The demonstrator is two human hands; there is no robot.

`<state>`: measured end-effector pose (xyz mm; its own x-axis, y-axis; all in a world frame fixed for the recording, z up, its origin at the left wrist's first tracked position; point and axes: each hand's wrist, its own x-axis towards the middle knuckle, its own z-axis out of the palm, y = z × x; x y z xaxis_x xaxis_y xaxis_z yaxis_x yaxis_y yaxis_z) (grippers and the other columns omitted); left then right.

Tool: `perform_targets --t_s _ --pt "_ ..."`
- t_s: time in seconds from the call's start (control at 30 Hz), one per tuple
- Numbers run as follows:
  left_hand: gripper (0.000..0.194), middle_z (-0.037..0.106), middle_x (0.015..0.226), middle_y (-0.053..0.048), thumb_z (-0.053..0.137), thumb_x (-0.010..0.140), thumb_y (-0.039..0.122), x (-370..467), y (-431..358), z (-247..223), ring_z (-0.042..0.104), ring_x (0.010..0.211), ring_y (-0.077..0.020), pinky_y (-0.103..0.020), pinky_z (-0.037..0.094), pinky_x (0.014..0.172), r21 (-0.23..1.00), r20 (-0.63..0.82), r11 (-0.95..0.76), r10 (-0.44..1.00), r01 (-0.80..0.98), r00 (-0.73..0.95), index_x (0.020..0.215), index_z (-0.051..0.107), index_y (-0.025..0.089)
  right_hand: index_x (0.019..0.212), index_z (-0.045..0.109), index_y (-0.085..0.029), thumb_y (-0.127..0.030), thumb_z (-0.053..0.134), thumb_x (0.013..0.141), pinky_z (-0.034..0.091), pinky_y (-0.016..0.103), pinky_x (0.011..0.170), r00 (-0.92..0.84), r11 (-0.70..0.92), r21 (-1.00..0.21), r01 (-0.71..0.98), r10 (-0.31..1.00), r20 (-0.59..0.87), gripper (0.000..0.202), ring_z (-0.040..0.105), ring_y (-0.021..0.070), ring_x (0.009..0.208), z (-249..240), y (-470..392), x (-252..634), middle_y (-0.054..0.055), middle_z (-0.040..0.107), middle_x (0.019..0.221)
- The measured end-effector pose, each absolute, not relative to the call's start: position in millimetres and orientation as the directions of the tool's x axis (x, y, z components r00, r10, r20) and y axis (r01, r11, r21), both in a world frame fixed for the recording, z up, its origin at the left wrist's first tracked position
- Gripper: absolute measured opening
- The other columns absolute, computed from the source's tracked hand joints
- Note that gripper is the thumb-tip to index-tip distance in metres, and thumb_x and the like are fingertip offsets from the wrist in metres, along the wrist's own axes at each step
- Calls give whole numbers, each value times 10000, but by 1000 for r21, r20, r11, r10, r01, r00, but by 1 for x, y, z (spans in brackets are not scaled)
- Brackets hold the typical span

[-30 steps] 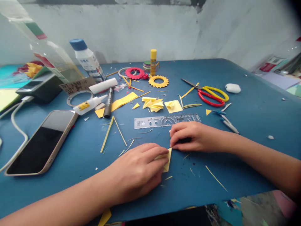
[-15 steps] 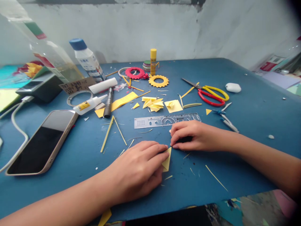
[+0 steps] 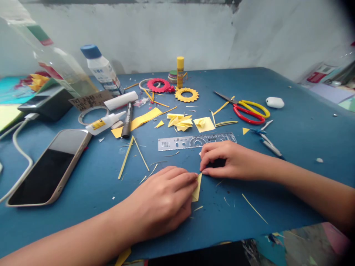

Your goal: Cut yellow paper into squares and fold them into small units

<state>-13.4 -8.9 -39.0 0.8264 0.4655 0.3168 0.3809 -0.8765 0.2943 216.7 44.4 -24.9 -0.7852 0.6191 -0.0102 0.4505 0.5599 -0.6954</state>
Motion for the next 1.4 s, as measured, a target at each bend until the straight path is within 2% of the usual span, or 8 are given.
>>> perform_targets --t_s 0.23,0.43,0.7,1.13,1.4 --pt "256 666 1078 -94 492 883 147 -14 -9 -39 595 978 -221 -359 516 858 253 321 -894 437 368 840 1086 629 73 777 669 -165 -130 597 779 425 237 631 -696 460 -698 549 714 -76 80 556 116 714 -21 38 209 8 612 820" --pt "256 674 1041 -122 446 897 145 -12 -9 -37 624 957 -218 -358 530 850 184 324 -911 411 370 852 1074 624 94 749 656 -166 -199 594 791 406 233 577 -625 394 -706 588 776 -87 82 513 109 634 -21 36 204 4 595 738" --pt "249 673 1033 -140 420 901 126 -10 -10 -32 635 953 -225 -378 525 861 110 292 -924 382 366 877 1061 609 96 752 631 -175 -104 589 729 406 234 602 -628 413 -690 595 774 -78 86 503 118 663 -20 33 202 0 595 747" --pt "284 676 1087 -144 471 885 122 -12 -14 -37 633 939 -247 -400 500 875 15 325 -935 340 355 883 1121 595 23 765 611 -166 -109 573 747 409 240 623 -651 479 -658 580 759 -22 70 515 119 680 -23 29 202 6 583 761" --pt "274 675 1090 -148 469 886 120 -12 -14 -37 636 947 -247 -402 502 874 17 321 -933 345 359 882 1111 596 26 788 615 -176 -104 559 737 414 235 601 -615 362 -715 597 779 -119 104 507 118 656 -21 35 205 -2 595 753"
